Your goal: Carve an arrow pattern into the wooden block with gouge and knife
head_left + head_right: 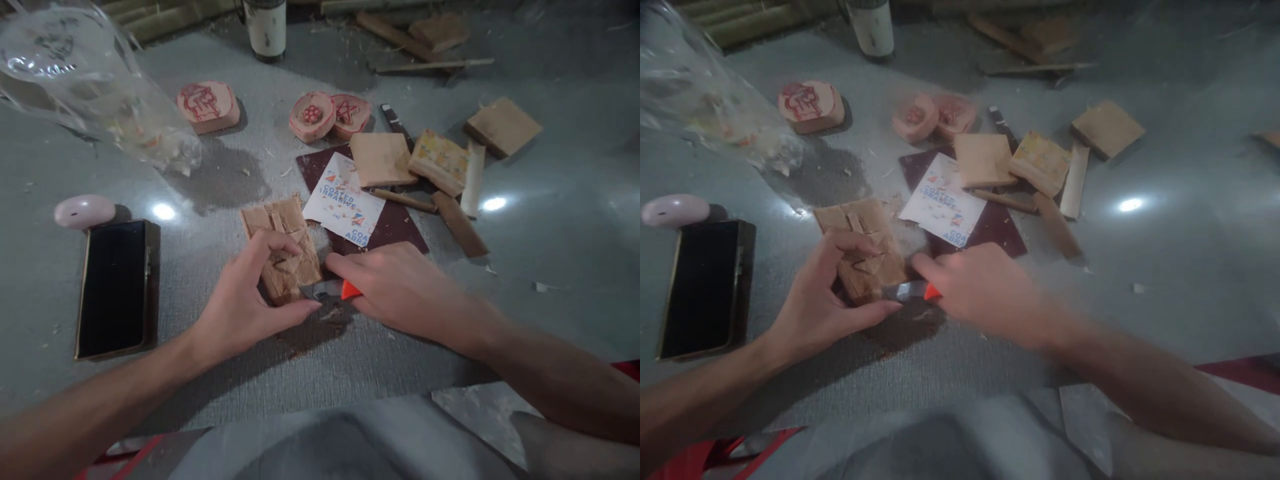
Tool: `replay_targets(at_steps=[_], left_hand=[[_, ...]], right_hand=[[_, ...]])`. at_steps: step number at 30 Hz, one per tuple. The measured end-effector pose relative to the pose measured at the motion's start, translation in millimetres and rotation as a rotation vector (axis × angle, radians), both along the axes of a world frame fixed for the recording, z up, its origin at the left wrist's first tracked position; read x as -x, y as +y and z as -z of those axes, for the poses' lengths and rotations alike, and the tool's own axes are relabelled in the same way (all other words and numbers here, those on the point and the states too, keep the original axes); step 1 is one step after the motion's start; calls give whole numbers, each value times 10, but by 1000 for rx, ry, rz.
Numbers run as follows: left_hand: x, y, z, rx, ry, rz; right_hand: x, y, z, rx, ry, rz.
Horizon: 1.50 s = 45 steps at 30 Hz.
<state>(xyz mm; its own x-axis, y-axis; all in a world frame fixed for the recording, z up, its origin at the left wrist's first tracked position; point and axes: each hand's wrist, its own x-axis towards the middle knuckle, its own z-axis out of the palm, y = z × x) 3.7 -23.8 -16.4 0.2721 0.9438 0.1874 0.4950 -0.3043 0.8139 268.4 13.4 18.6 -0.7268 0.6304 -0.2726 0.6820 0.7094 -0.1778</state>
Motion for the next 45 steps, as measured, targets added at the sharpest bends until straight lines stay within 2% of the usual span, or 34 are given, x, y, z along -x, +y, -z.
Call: replay_targets(at_steps=[8, 17, 23, 30, 37, 45], left_hand=[[3, -1, -43, -5, 14, 19], [5, 15, -46, -8, 25, 7], [0, 11, -33, -13, -20, 5], [-14, 17, -77, 68, -4, -23], [-37, 13, -98, 82, -9, -64], [-30, 46, -121, 78, -16, -46]], right_hand=[[20, 2, -9, -1, -52, -1], [-3, -11, 13, -59, 7, -10], [64, 10, -32, -28, -14, 37], [103, 10, -57, -16, -38, 75], [91, 13, -1, -22, 13, 58], [42, -4, 76, -50, 88, 57]])
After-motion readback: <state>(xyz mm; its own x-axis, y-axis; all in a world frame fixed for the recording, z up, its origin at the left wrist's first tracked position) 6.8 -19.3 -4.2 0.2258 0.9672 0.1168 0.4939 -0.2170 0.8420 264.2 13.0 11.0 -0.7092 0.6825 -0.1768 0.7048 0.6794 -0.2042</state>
